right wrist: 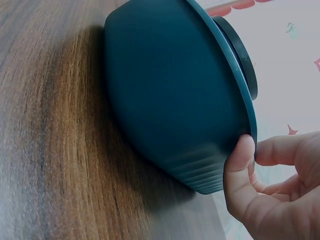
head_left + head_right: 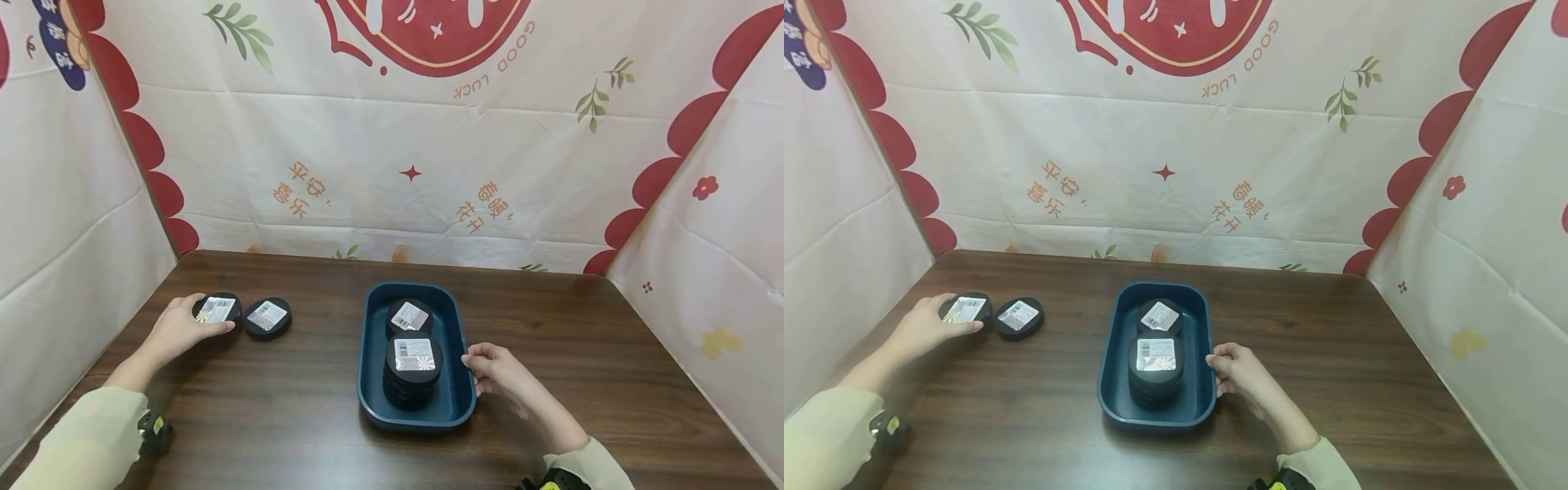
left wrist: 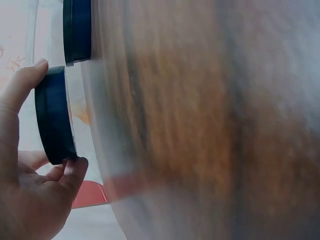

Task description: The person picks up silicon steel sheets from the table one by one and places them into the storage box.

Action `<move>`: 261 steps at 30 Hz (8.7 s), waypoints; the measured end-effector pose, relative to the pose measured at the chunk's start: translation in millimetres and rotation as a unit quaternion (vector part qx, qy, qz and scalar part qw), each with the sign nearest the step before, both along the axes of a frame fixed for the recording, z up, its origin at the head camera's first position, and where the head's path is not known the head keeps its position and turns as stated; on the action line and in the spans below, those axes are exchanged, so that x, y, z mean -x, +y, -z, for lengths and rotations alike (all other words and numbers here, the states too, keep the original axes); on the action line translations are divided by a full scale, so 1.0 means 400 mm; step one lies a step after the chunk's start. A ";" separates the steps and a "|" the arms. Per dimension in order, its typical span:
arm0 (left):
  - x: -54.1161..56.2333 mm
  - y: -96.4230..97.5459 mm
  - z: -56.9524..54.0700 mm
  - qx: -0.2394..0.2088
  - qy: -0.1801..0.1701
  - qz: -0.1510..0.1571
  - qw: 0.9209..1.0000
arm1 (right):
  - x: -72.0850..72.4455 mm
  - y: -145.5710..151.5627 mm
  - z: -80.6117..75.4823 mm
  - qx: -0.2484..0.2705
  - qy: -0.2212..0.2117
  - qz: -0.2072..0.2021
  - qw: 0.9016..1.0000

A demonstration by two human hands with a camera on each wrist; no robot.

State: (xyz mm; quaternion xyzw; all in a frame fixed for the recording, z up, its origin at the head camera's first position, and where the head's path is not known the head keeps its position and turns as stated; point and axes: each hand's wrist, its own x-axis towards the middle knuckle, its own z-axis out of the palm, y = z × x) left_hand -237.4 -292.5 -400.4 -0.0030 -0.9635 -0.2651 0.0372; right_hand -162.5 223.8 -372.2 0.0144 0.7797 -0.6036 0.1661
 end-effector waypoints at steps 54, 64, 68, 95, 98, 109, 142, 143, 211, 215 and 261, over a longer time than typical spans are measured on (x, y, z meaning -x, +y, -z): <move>0.062 0.334 -0.088 -0.068 0.031 0.137 0.988 | 0.002 0.003 -0.002 0.000 0.003 -0.011 1.000; 0.065 0.405 -0.108 -0.083 0.015 0.159 0.984 | 0.002 0.002 -0.001 -0.001 0.002 -0.008 1.000; 0.070 0.434 -0.112 -0.087 0.003 0.161 0.983 | 0.000 0.001 -0.001 -0.003 0.002 -0.003 1.000; 0.083 0.585 -0.142 -0.032 -0.008 0.248 0.968 | 0.002 0.002 -0.002 0.000 -0.001 -0.012 1.000; 0.085 0.603 -0.143 -0.028 -0.009 0.256 0.966 | 0.003 0.002 -0.003 0.001 0.000 -0.012 1.000; 0.098 0.665 -0.134 0.013 -0.002 0.287 0.958 | 0.003 0.003 -0.003 0.003 -0.004 -0.011 1.000; 0.087 0.708 -0.094 0.093 0.031 0.304 0.948 | 0.002 0.004 -0.005 0.005 -0.004 -0.007 1.000; 0.086 0.709 -0.094 0.095 0.031 0.303 0.948 | 0.002 0.004 -0.005 0.004 -0.004 -0.005 1.000; 0.054 0.622 -0.079 0.202 0.039 0.240 0.949 | -0.005 -0.005 -0.003 -0.012 0.004 0.004 1.000; 0.053 0.603 -0.072 0.196 0.045 0.233 0.951 | -0.006 -0.005 -0.004 -0.012 0.003 0.005 1.000; 0.053 0.333 -0.042 0.156 0.013 0.176 0.972 | -0.004 -0.003 -0.003 -0.002 -0.001 0.008 1.000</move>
